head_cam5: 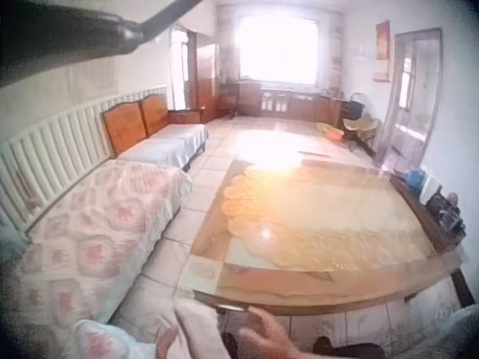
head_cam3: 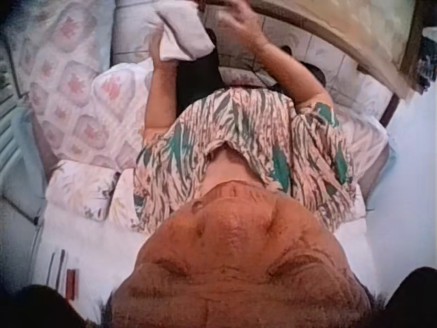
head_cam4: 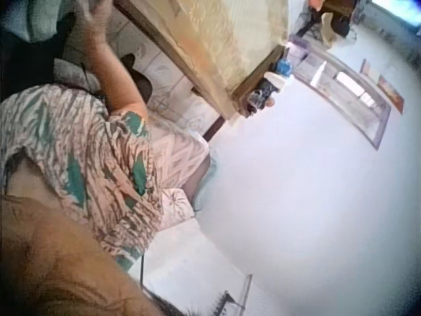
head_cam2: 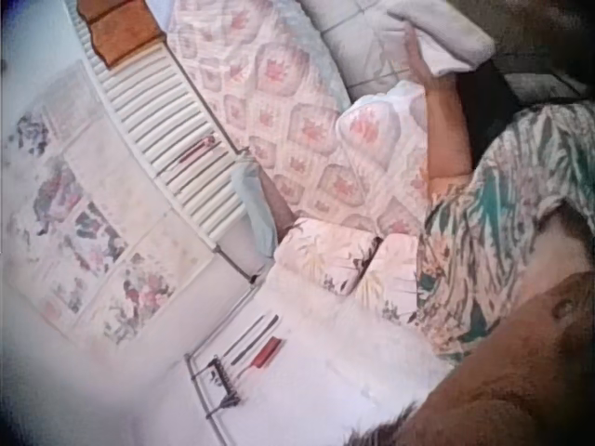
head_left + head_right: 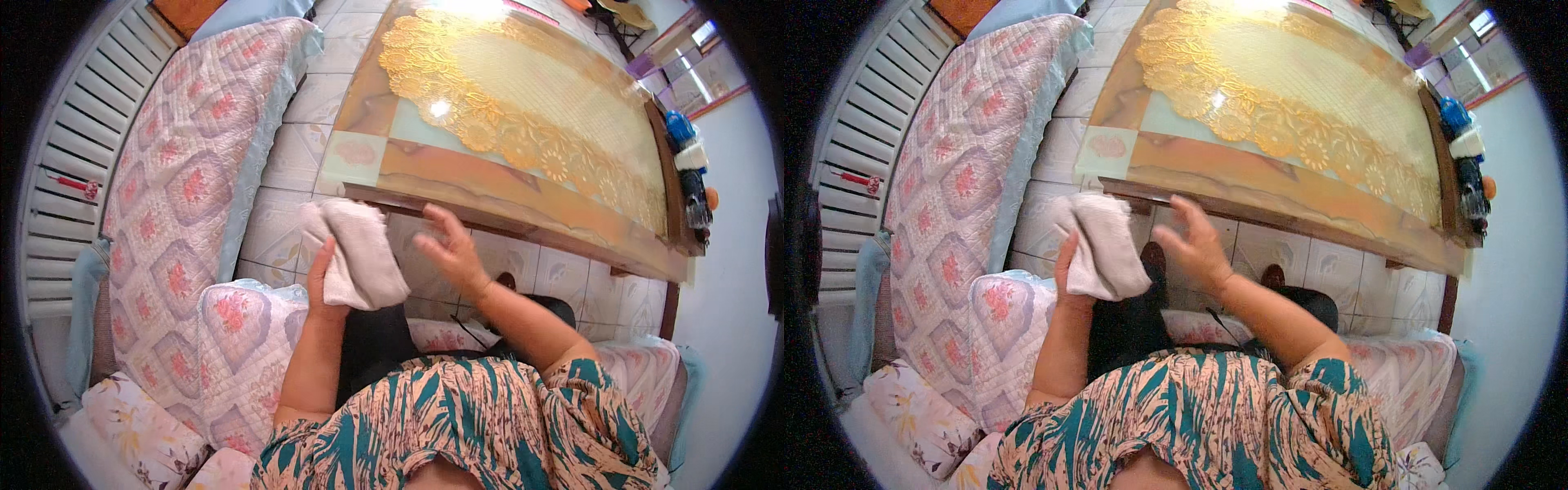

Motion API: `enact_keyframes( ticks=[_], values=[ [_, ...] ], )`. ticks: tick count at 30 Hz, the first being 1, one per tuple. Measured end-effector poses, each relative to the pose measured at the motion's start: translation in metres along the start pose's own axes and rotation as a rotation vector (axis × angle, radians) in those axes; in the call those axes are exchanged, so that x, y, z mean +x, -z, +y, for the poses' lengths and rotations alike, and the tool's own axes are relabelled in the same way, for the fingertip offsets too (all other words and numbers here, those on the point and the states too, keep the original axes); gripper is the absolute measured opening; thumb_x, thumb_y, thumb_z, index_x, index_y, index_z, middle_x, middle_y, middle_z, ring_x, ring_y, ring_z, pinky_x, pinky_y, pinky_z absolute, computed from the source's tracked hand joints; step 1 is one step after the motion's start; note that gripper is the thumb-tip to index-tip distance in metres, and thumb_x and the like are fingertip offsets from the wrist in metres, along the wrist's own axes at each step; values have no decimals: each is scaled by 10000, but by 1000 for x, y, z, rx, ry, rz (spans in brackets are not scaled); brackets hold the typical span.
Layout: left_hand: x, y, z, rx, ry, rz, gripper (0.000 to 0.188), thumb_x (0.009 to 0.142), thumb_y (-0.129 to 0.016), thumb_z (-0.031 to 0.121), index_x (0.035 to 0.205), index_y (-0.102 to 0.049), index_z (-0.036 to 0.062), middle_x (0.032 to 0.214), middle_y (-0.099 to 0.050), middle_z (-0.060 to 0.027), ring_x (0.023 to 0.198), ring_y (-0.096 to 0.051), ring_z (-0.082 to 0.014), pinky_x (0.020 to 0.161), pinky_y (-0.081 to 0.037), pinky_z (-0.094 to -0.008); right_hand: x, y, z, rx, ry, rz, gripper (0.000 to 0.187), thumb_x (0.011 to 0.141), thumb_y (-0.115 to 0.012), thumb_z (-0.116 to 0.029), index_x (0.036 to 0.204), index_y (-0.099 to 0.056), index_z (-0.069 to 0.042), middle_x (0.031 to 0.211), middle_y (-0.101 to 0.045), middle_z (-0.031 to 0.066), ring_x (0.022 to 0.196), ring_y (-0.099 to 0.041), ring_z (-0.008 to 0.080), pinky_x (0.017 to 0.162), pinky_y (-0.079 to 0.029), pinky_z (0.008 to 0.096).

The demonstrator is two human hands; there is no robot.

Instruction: The person wipes a radiator with a cloth and then wipes the glass top and wooden edges of a table.

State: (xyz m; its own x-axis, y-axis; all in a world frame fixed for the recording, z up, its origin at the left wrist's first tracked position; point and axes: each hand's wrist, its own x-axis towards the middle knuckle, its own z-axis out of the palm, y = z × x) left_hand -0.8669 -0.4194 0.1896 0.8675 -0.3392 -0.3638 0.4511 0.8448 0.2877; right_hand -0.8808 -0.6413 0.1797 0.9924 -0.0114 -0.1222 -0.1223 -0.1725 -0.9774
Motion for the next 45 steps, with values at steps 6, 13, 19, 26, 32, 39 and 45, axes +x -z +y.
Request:
enact_keyframes(
  ticks=[6, 13, 19, 26, 32, 39, 45],
  values=[
    [-18, -2, -77, 151, 299, -11, 459, 945, -530, 286, 1300, -479, 0, 1208, -603, -159, 1097, -592, -293, 989, -450, -423, -101, 9, 7, 694, -663, -262, 573, 899, -625, -344, 1305, -462, 26, 1220, -565, 169, 1099, -561, 227, 921, -456, 368],
    [-31, 24, -134, 557, 432, 180, 396, 924, -512, 142, 1280, -444, -16, 1185, -583, -160, 1046, -603, -288, 916, -499, -442, -149, 72, 48, 755, -600, 131, 403, 906, -614, -253, 1200, -548, 15, 1104, -637, 145, 950, -646, 237, 840, -523, 372],
    [-38, 21, -169, 468, 385, 273, 363, 951, -496, 132, 1289, -452, 7, 1226, -567, -146, 1132, -559, -301, 1012, -438, -456, -182, 77, 57, 1221, -649, 96, 636, 854, -658, -420, 1325, -451, -46, 1289, -533, 167, 1170, -531, 313, 967, -451, 503],
    [-28, 2, -183, 757, 483, 239, 331, 943, -538, 182, 1206, -499, -16, 1146, -596, -153, 1058, -593, -265, 943, -482, -417, -175, 84, 62, 1183, -661, 110, 542, 903, -599, -287, 1336, -408, -22, 1289, -521, 171, 1169, -526, 327, 996, -417, 516],
    [47, -30, -119, 1727, -668, 122, 507, 876, -605, 126, 1327, -429, -25, 1303, -487, -186, 1228, -463, -281, 1042, -344, -364, -140, 132, 101, 970, -586, 438, 320, 915, -605, -227, 1161, -539, -34, 1121, -621, 107, 1021, -614, 250, 851, -529, 404],
    [179, -55, -72, 2398, -1052, -177, 502, 912, -556, 287, 1364, -450, 97, 1352, -465, -158, 1248, -422, -347, 1053, -326, -447, -95, 194, 119, 202, -242, 561, 382, 874, -659, -284, 1108, -595, 11, 1054, -647, 87, 991, -603, 218, 832, -472, 335],
    [186, -47, -78, 2600, -959, -49, 594, 888, -527, 443, 1370, -438, 107, 1401, -414, -127, 1290, -367, -321, 1054, -308, -460, -64, 162, 138, -262, -258, 331, 367, 846, -693, -357, 1033, -656, -43, 1001, -694, 96, 891, -658, 242, 756, -508, 360]
  ],
)
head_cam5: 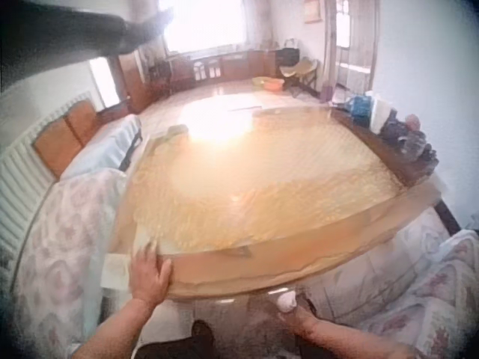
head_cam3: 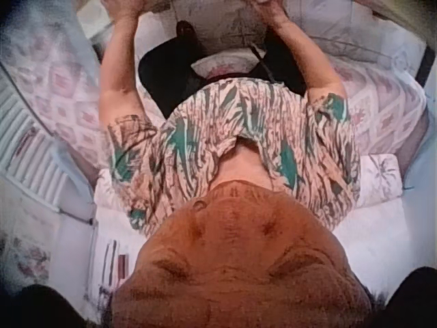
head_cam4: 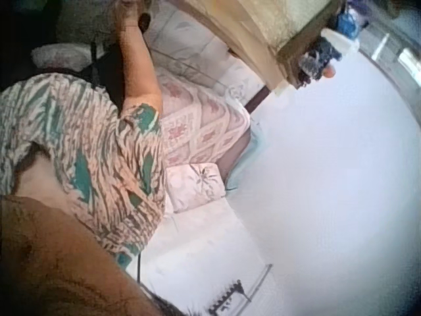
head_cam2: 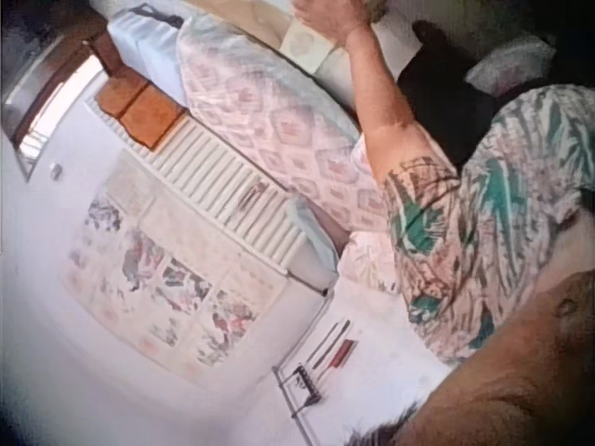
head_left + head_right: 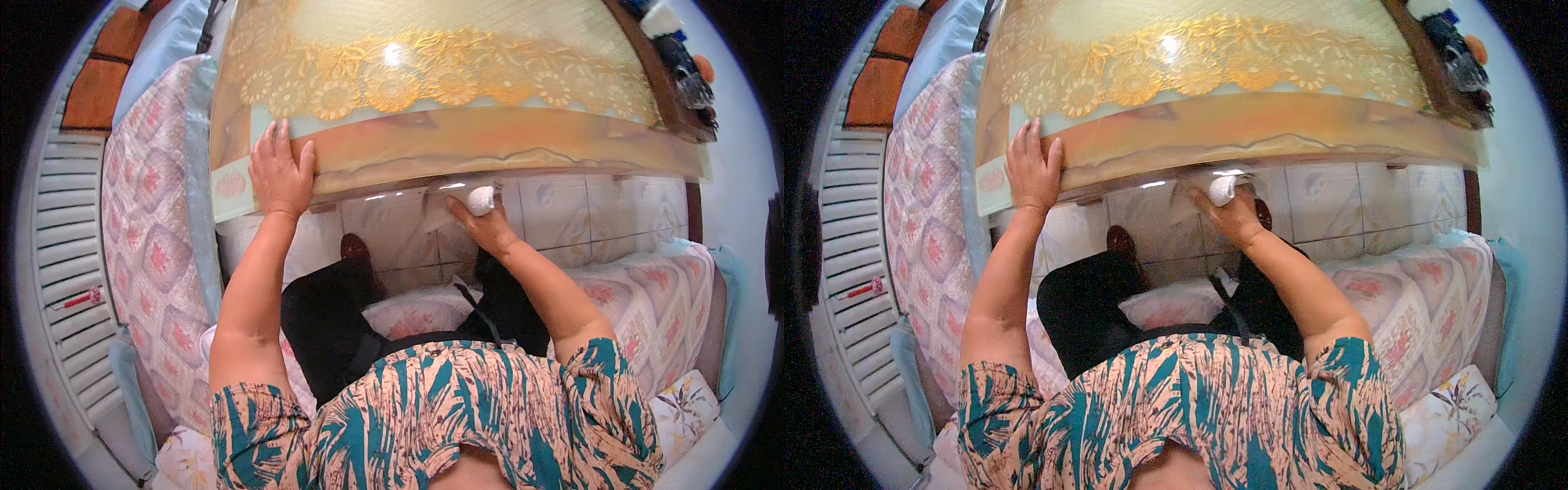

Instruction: The person wipes a radiator with a cloth and then wipes the glass top and wooden edges of a table.

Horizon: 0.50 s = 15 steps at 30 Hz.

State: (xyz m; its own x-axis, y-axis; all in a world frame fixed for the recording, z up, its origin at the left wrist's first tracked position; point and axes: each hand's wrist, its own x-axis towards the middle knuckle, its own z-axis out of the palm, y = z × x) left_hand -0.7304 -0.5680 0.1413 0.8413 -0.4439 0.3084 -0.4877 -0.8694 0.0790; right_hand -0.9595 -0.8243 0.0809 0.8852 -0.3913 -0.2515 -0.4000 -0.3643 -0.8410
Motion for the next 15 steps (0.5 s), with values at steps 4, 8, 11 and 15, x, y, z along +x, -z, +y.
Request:
enact_keyframes(
  ticks=[4, 8, 11, 15],
  values=[
    [9, 3, 4, 44, -9, -61, 592, 906, -496, 427, 1400, -398, 116, 1440, -367, -115, 1316, -333, -311, 1074, -270, -459, 13, -51, -44, 275, -141, -172, 528, 827, -715, -374, 1194, -577, -20, 1136, -639, 126, 1060, -593, 234, 932, -458, 341],
    [9, 3, 1, 81, -27, -89, 584, 908, -478, 416, 1402, -381, 119, 1447, -344, -108, 1332, -305, -311, 1083, -237, -475, 28, -121, -73, 350, -105, -384, 593, 834, -670, -445, 1253, -544, -45, 1230, -593, 180, 1156, -549, 319, 1005, -411, 390],
    [11, 9, 4, 36, -28, -73, 586, 896, -492, 420, 1392, -396, 123, 1434, -358, -110, 1329, -310, -312, 1077, -239, -474, 41, -193, -75, 321, 97, -467, 642, 881, -574, -507, 1346, -461, -79, 1396, -460, 168, 1307, -408, 332, 1098, -299, 425],
    [13, 9, 10, -31, -25, -80, 605, 874, -516, 430, 1386, -407, 126, 1425, -369, -112, 1321, -320, -312, 1067, -245, -472, 48, -267, -92, 204, 197, -551, 679, 898, -510, -540, 1395, -387, -95, 1455, -368, 157, 1354, -325, 314, 1124, -237, 423]
  ],
)
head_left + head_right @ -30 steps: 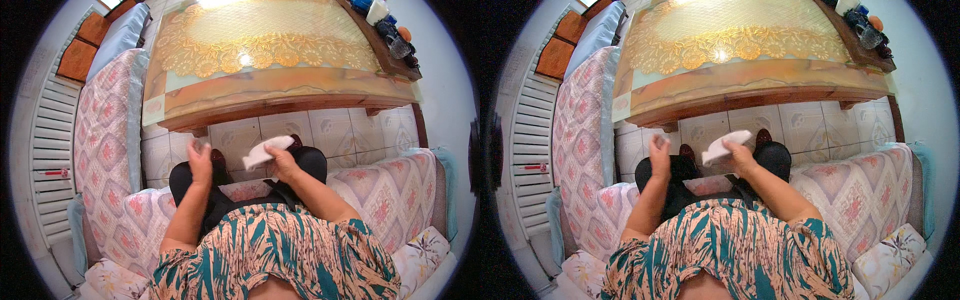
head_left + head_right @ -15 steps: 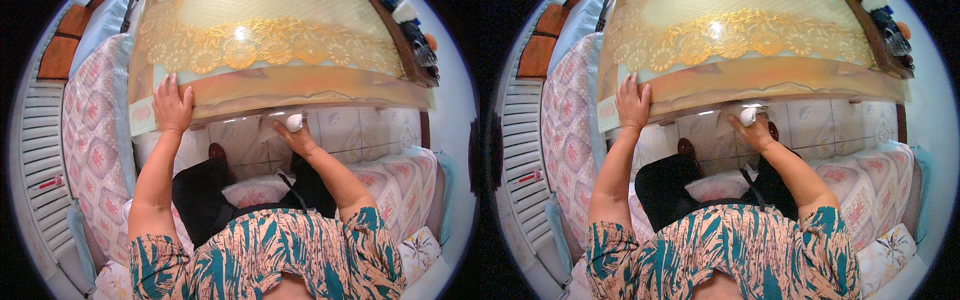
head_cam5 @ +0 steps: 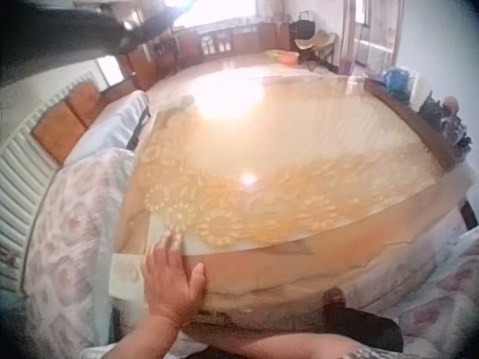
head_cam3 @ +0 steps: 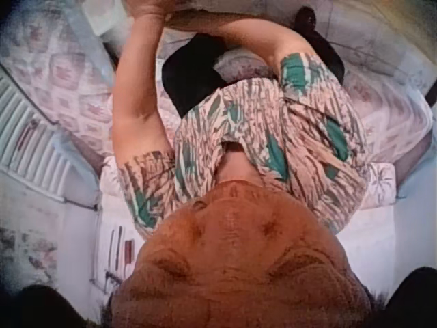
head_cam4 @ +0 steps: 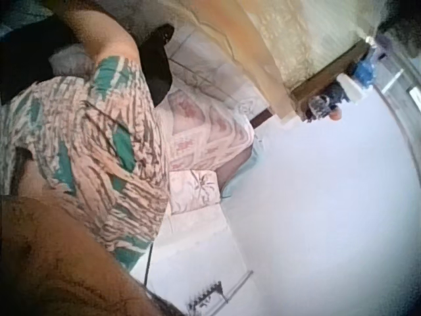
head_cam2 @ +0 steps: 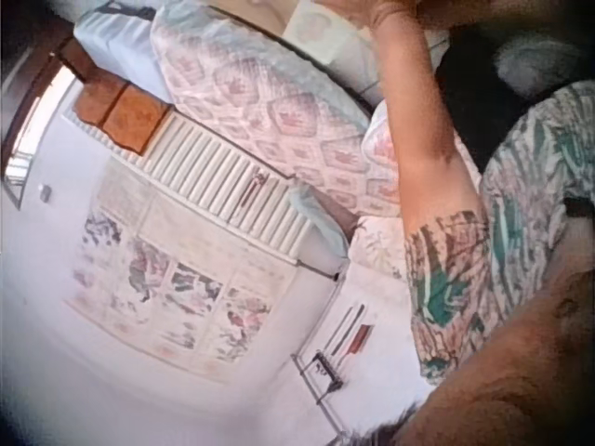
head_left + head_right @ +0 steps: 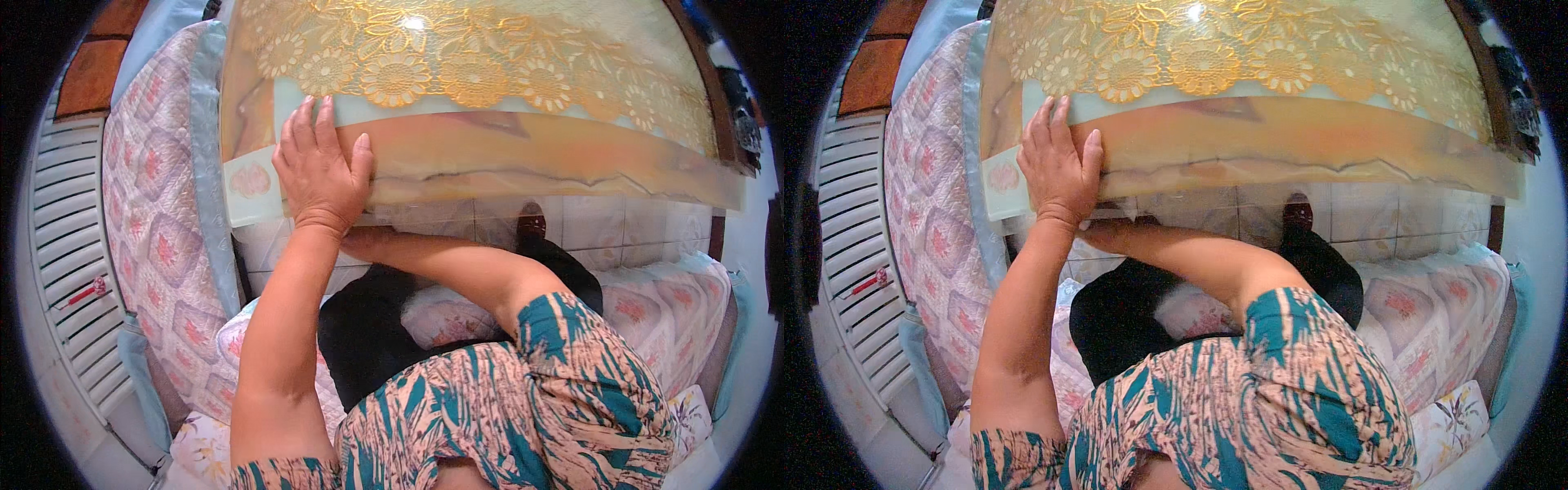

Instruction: The person wipes a radiator with a cloth and then wipes the glass top and wooden edges of a table.

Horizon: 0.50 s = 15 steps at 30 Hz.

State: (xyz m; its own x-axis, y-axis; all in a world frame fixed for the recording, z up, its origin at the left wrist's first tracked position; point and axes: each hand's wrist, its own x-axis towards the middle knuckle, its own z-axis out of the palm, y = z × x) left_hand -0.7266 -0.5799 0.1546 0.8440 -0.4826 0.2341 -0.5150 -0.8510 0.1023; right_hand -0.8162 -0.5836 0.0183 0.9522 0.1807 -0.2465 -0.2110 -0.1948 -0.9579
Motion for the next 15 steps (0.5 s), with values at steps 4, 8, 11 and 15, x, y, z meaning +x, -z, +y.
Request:
enact_keyframes(
  ticks=[4, 8, 11, 15],
  values=[
    [-3, 5, -3, 10, 7, 6, 612, 868, -521, 429, 1387, -407, 126, 1420, -377, -113, 1313, -332, -312, 1057, -255, -468, 23, -29, -23, 40, 107, -68, 654, 920, -449, -545, 1408, -376, -115, 1478, -336, 152, 1372, -293, 313, 1134, -209, 438],
    [-5, 2, -4, -5, -1, 30, 607, 869, -521, 432, 1383, -412, 129, 1408, -394, -113, 1299, -353, -310, 1046, -268, -459, 18, -18, -28, 70, 186, -71, 633, 943, -388, -551, 1420, -366, -136, 1500, -303, 147, 1390, -261, 312, 1144, -182, 454],
    [-3, -3, -2, 4, -17, 81, 598, 870, -519, 443, 1375, -421, 138, 1395, -413, -105, 1285, -374, -304, 1034, -285, -452, -8, 24, -9, 67, 125, -41, 619, 959, -343, -554, 1429, -358, -151, 1517, -279, 143, 1403, -236, 311, 1151, -161, 465],
    [2, -10, 1, 35, -33, 142, 589, 873, -506, 467, 1366, -430, 155, 1382, -435, -88, 1273, -393, -290, 1022, -307, -441, -68, 74, 77, -86, -90, 151, 513, 948, -504, -378, 1357, -442, -75, 1399, -441, 170, 1306, -392, 345, 1114, -281, 401]
  ],
)
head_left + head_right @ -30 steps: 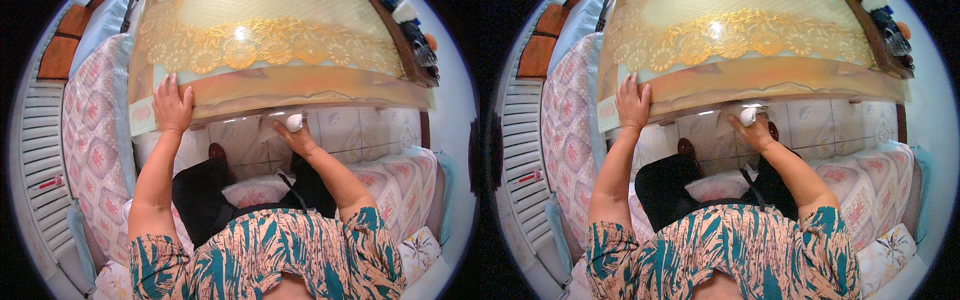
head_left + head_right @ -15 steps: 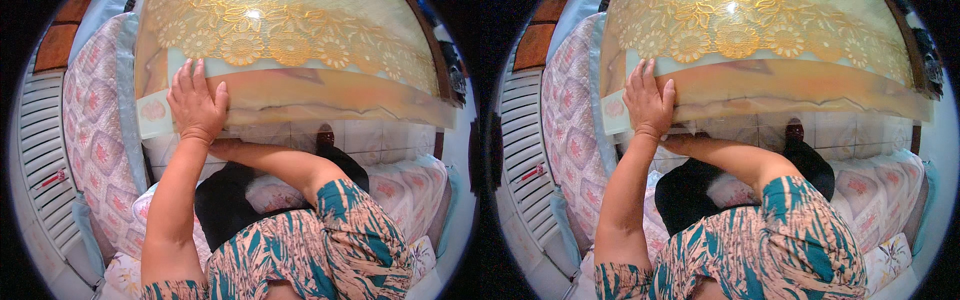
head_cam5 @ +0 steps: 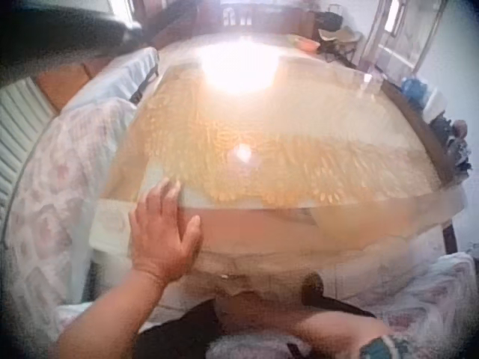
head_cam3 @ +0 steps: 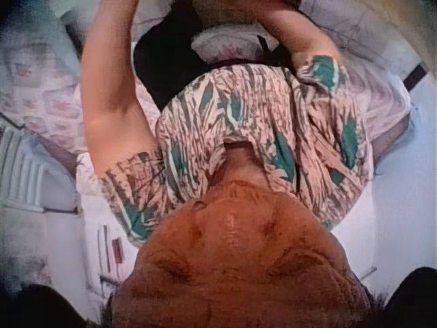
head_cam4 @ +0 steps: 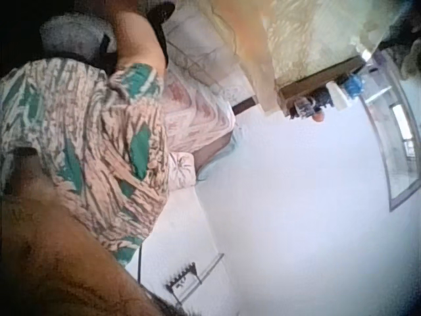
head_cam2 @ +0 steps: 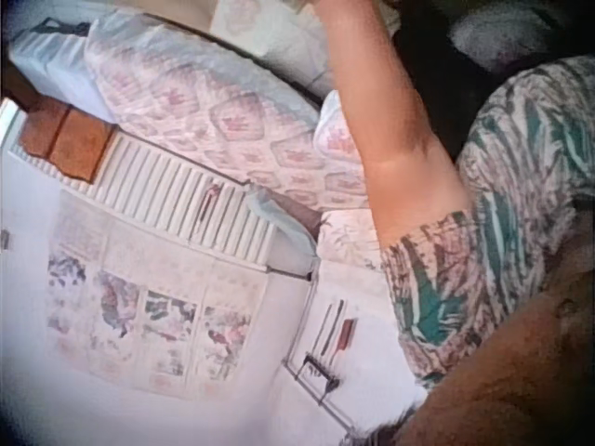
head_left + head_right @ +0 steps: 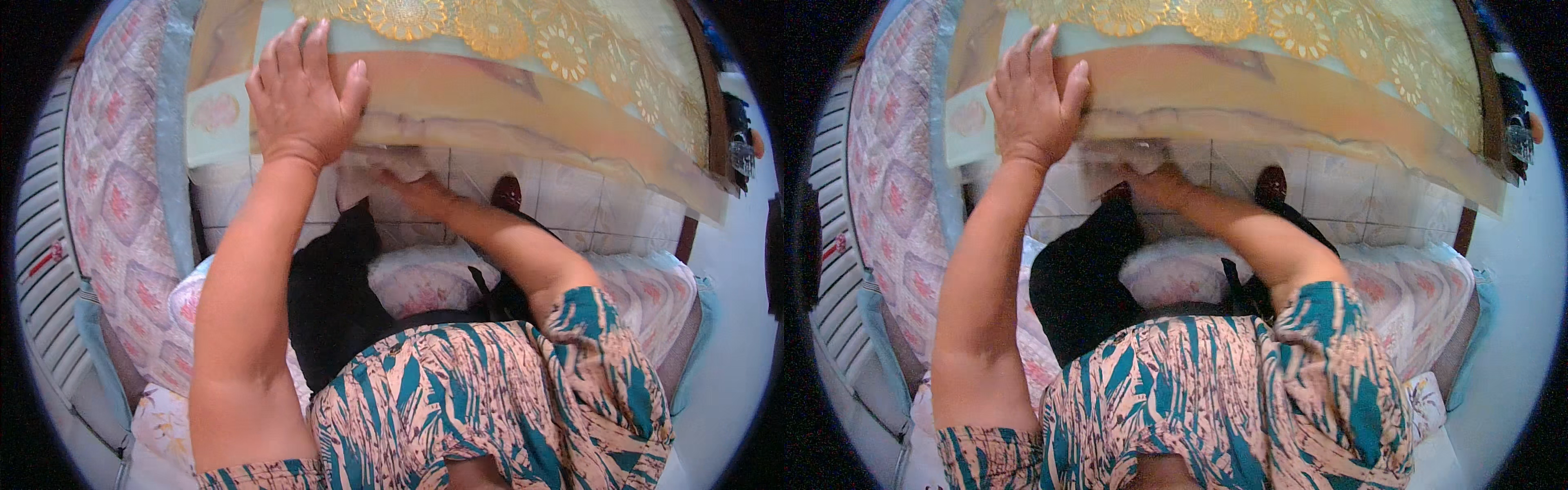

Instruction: The person wipes a radiator with a cloth and then wipes the glass top and wooden edges of a table.

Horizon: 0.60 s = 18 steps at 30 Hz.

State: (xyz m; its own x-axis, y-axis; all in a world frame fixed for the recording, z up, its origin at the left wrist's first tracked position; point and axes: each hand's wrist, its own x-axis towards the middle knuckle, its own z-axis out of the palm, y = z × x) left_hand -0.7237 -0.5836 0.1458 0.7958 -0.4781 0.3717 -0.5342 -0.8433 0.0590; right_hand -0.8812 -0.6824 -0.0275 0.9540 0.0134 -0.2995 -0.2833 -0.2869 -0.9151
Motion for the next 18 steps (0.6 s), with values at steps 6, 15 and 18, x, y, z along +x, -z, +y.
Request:
enact_keyframes(
  ticks=[6, 15, 18],
  values=[
    [-4, 16, 1, -41, 53, -55, 596, 845, -511, 384, 1343, -418, 70, 1363, -418, -143, 1231, -393, -331, 1020, -310, -449, -66, 147, -12, -257, -395, 71, 650, 892, -619, -424, 1364, -427, -21, 1364, -498, 155, 1276, -450, 296, 1080, -336, 374],
    [-5, 8, -1, -41, 21, -8, 583, 837, -529, 385, 1313, -450, 57, 1331, -447, -153, 1223, -408, -328, 1020, -316, -450, -59, 143, 49, -536, -318, -10, 616, 885, -603, -438, 1336, -466, -41, 1355, -503, 162, 1255, -464, 322, 1061, -352, 387],
    [-6, 16, -1, -17, 34, -33, 586, 831, -540, 378, 1308, -455, 48, 1328, -453, -161, 1220, -412, -335, 1019, -315, -455, -16, 75, -15, -386, -482, -250, 693, 899, -463, -584, 1383, -421, -89, 1406, -446, 176, 1244, -457, 379, 1072, -344, 421]
  ],
)
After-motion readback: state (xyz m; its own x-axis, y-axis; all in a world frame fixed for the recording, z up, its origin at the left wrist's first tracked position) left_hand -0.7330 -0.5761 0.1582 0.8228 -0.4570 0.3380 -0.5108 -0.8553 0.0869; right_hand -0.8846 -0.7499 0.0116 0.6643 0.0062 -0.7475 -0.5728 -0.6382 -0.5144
